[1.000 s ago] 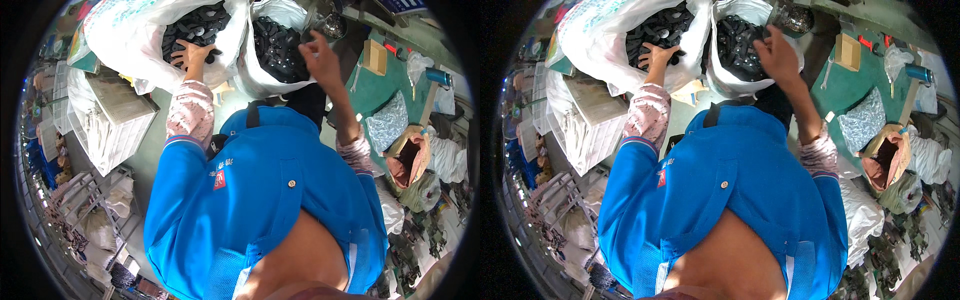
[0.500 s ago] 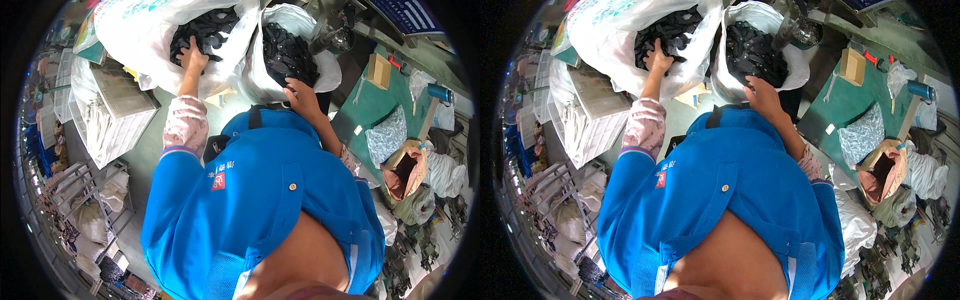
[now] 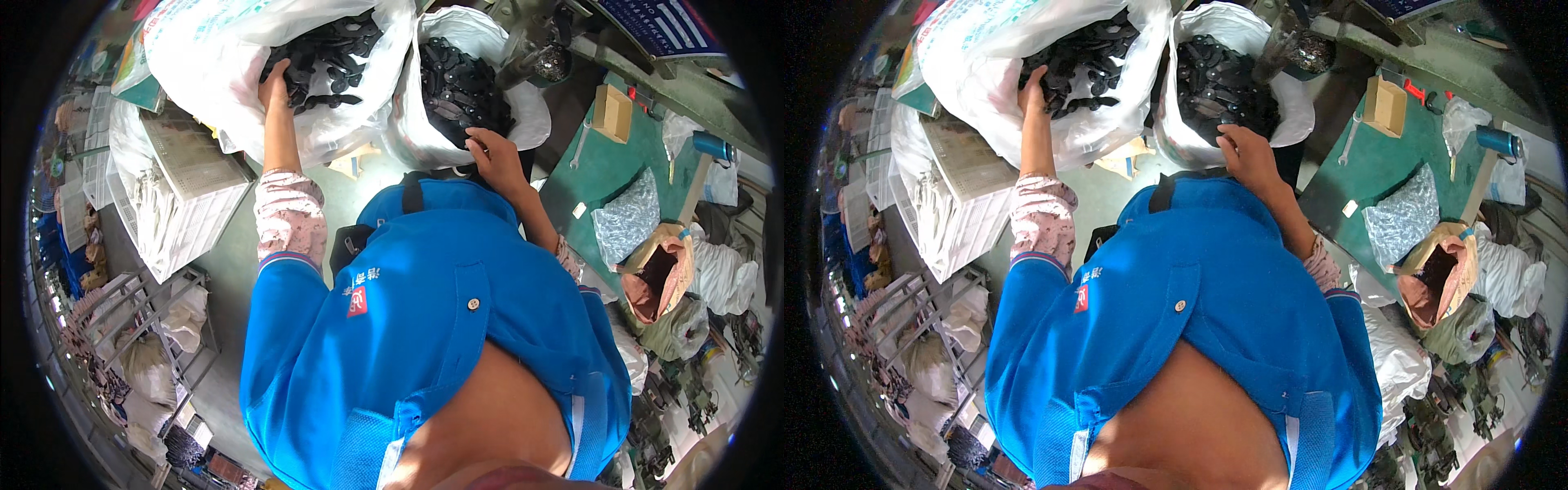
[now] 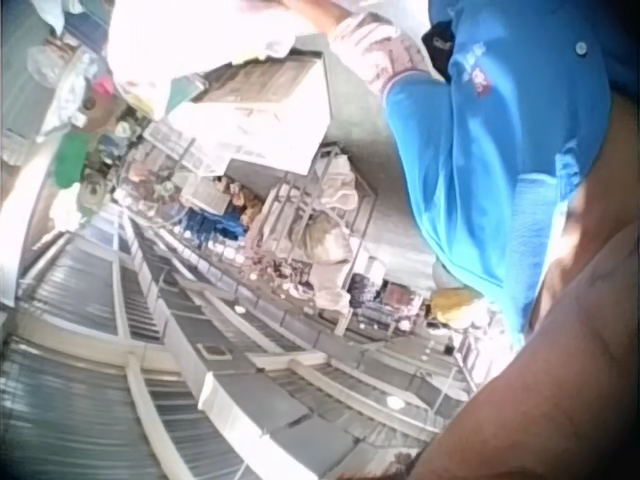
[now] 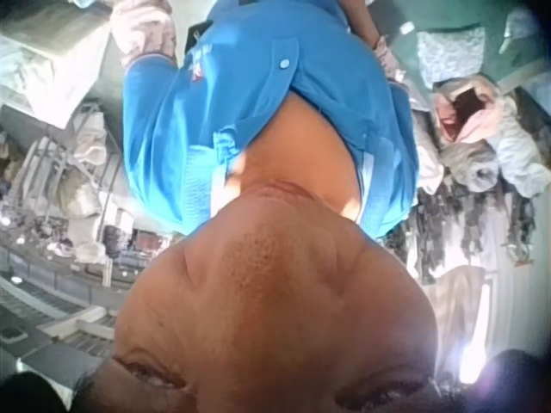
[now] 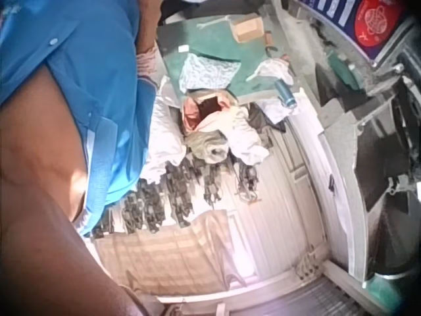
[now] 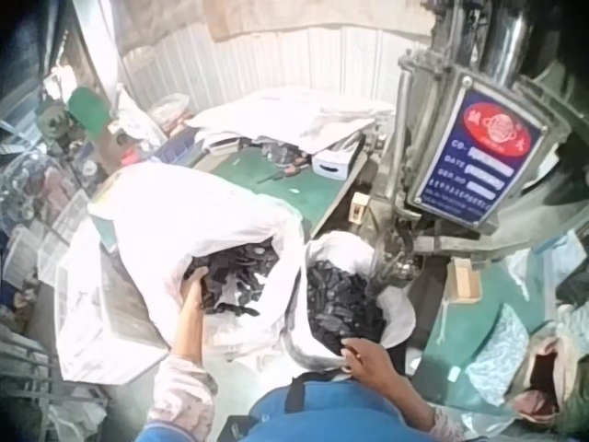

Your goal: The person repeatedly picks small black plastic parts from a white sack and inserts metal pins into them by hand, then places the assembled units into a second sack. The process continues with one-at-a-time handling of each part.

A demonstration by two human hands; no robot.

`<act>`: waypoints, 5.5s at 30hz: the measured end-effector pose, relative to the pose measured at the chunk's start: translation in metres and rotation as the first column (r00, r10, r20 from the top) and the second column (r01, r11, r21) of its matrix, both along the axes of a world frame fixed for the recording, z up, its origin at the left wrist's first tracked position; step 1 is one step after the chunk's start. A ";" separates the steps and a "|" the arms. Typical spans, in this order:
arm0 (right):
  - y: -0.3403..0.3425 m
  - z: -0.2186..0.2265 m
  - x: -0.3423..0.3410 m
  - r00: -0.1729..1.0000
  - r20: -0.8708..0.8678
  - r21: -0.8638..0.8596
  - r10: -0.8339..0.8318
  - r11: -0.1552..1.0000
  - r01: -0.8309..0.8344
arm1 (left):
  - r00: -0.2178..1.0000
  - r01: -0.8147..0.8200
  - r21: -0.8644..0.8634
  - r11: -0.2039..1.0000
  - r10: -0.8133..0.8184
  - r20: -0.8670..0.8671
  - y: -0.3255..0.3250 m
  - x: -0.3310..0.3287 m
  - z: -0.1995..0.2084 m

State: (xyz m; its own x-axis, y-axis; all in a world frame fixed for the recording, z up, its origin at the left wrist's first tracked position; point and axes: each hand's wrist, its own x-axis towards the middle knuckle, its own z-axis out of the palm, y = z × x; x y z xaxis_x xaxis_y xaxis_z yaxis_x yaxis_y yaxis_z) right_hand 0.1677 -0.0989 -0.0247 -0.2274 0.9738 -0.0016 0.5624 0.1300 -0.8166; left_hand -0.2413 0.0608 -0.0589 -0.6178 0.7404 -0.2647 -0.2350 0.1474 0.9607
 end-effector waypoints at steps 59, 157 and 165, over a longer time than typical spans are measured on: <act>0.019 0.074 0.015 0.790 -0.572 -0.223 -0.222 0.969 0.110 | 0.081 0.642 0.621 0.449 -0.845 0.528 -0.081 0.215 0.071; -0.008 0.119 0.045 0.579 -0.749 -0.125 -0.322 0.927 0.353 | 0.162 0.714 0.502 0.488 -0.813 0.560 -0.086 0.217 0.071; 0.008 0.117 0.033 0.614 -0.746 -0.304 -0.259 0.952 0.032 | -0.138 0.752 0.624 0.210 -0.876 0.461 -0.096 0.215 0.095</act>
State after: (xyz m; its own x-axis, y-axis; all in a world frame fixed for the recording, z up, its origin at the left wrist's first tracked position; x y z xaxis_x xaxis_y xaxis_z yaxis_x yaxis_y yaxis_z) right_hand 0.2009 -0.0913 0.0919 -0.1098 0.9857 -0.1275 -0.2947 -0.1548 -0.9430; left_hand -0.0263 -0.0352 0.0362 0.8130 0.5821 0.0105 -0.4753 0.6532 0.5894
